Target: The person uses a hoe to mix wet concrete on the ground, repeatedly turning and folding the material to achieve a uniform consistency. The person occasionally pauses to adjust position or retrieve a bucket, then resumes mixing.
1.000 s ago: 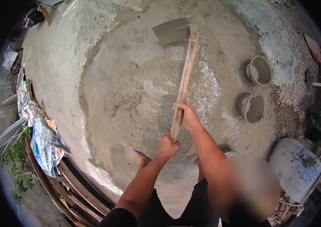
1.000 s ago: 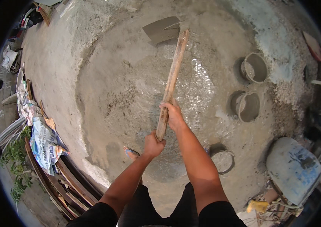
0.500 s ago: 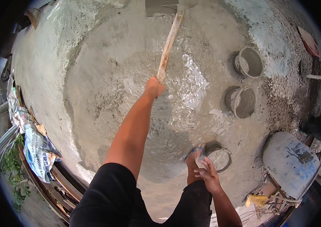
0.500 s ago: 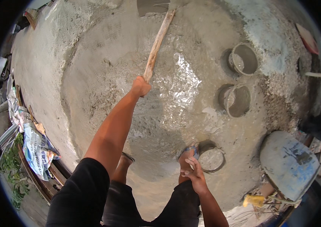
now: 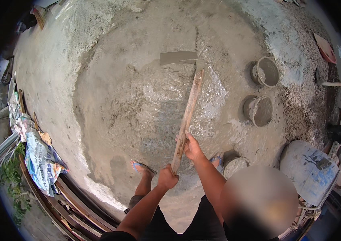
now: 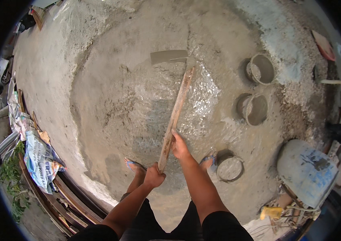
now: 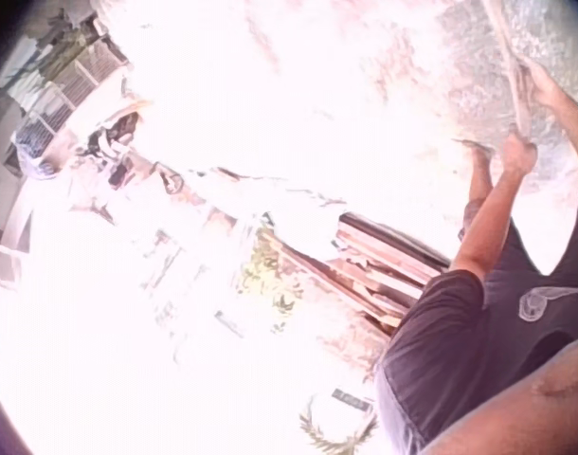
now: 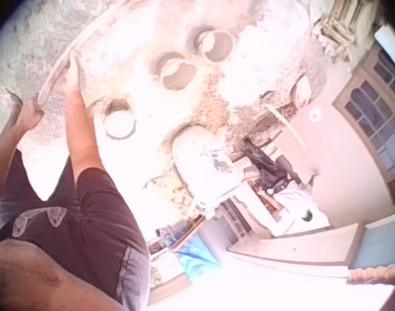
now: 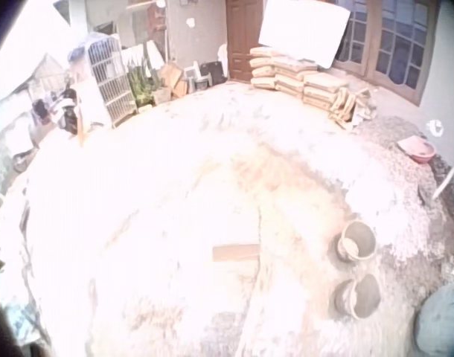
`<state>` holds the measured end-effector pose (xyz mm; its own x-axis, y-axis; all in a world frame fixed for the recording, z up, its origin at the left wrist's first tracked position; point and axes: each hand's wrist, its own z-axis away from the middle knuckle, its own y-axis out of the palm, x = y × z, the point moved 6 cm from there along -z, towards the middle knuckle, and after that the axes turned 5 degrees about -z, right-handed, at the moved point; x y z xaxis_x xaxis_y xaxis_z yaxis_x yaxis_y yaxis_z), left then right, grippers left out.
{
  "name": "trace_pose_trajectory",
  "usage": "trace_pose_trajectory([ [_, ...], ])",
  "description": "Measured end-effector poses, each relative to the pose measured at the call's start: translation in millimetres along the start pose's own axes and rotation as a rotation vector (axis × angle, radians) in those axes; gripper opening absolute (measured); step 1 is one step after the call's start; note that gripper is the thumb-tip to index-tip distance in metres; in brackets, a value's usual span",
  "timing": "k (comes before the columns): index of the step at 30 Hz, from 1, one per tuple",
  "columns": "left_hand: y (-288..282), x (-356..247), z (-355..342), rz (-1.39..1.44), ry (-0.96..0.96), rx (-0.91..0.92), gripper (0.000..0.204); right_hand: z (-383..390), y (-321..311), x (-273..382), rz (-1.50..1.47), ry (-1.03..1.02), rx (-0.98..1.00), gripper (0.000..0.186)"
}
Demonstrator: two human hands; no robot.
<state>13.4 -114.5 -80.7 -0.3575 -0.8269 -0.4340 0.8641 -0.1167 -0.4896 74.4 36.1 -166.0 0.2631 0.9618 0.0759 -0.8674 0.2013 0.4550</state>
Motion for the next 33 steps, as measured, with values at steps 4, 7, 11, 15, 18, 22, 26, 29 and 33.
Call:
trace_pose_trajectory([
  [4,2.2,44.7,26.8,0.076,0.055,0.056,0.039,-21.6,31.5,-19.6,0.273,-0.126,-0.113,0.026],
  [7,-8.4,39.5,24.6,0.191,0.162,0.153,0.043,7.3,57.0,-16.5,0.329,-0.326,-0.09,0.024],
  [11,-23.5,-33.2,-14.9,0.366,0.209,0.015,0.041,19.1,102.8,76.2,0.512,-0.592,-0.097,0.032],
  [15,-50.4,-135.3,-121.0,0.498,0.282,-0.191,0.028,-16.8,174.2,227.6,0.628,-0.77,0.033,0.032],
  [18,-85.6,-195.9,-207.8,0.503,0.417,-0.307,0.028,-53.6,223.7,301.1,0.756,-0.857,0.068,0.045],
  [22,-110.1,-220.1,-295.3,0.449,0.396,-0.395,0.029,-119.5,245.0,314.6,0.904,-0.892,0.089,0.044],
  [26,-77.4,-169.3,-338.5,0.711,0.222,-0.229,0.04,-187.3,238.9,276.3,1.147,-0.838,-0.062,0.048],
  [29,-64.5,-120.0,-343.0,0.994,0.142,-0.129,0.038,-209.9,260.1,238.6,1.417,-0.958,-0.209,0.052],
  [33,-73.9,-92.8,-320.1,0.973,0.18,-0.141,0.038,-193.8,269.0,200.2,1.348,-0.897,-0.142,0.048],
])
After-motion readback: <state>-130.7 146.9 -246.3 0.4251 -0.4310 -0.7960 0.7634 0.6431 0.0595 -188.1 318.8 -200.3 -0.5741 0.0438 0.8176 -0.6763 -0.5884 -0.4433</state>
